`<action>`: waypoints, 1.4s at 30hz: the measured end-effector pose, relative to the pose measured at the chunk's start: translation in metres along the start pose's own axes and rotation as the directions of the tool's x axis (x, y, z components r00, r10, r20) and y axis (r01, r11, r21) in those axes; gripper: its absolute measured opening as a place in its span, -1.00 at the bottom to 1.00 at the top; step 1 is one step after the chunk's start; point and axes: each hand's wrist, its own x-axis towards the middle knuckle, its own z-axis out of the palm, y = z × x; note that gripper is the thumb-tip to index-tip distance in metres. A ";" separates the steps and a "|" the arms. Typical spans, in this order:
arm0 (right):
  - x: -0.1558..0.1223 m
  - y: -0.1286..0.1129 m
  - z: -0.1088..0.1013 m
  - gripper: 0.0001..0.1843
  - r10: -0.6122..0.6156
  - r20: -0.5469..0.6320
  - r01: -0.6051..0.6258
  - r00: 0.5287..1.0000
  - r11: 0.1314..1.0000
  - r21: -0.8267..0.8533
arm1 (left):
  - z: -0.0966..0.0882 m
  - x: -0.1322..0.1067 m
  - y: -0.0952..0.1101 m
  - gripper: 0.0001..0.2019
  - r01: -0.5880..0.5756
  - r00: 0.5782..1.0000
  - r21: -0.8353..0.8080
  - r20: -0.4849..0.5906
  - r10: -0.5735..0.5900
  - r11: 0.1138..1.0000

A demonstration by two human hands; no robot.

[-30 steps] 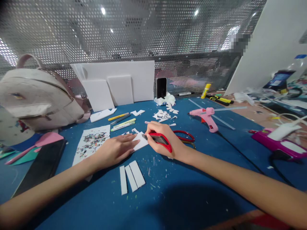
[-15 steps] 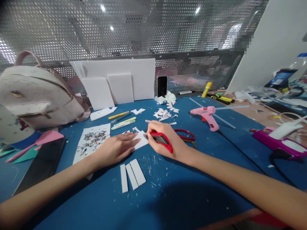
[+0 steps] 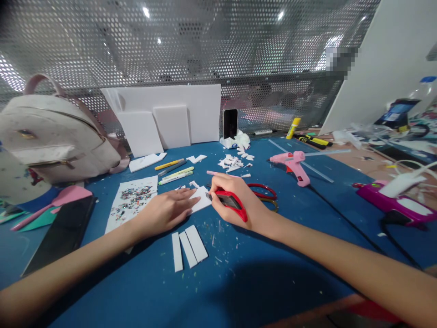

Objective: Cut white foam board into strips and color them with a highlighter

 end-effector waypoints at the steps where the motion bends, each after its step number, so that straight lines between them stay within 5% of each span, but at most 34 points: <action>1: -0.001 -0.001 -0.001 -0.85 0.008 0.001 -0.008 1.000 1.000 0.002 | 0.000 0.000 0.000 -0.62 0.001 1.000 -0.001 0.002 -0.001 1.000; 11: -0.044 -0.010 -0.015 -0.92 0.048 0.001 -0.048 0.999 0.998 0.043 | -0.002 0.002 -0.004 -0.64 -0.043 0.999 -0.031 0.029 0.044 0.999; 16: -0.044 0.000 -0.033 -0.90 0.091 -0.145 -0.078 0.985 0.993 0.090 | -0.005 0.001 -0.003 -0.63 -0.026 1.000 -0.031 0.009 0.026 0.999; 21: -0.038 0.012 -0.059 -0.86 0.145 -0.367 -0.097 0.919 0.985 0.146 | -0.009 0.003 -0.001 -0.61 -0.005 1.000 -0.048 -0.028 0.004 0.999; 28: -0.038 0.026 -0.050 -0.86 0.126 -0.402 -0.048 0.907 0.979 0.199 | -0.031 0.022 -0.006 -0.56 -0.054 0.994 0.009 -0.099 0.055 0.998; 34: -0.041 0.028 -0.030 -0.88 0.042 -0.308 0.033 0.950 0.972 0.234 | -0.047 0.077 -0.060 -0.60 -0.028 0.993 0.208 -0.110 0.052 0.978; 39: -0.050 0.035 -0.030 -0.91 0.041 -0.259 0.031 0.965 0.962 0.270 | -0.037 0.133 -0.132 -0.63 0.019 0.999 0.259 -0.031 -0.011 0.966; 42: -0.052 0.039 -0.035 -0.89 0.074 -0.319 0.008 0.945 0.969 0.247 | -0.026 0.156 -0.150 -0.63 0.021 1.000 0.231 -0.008 -0.020 0.973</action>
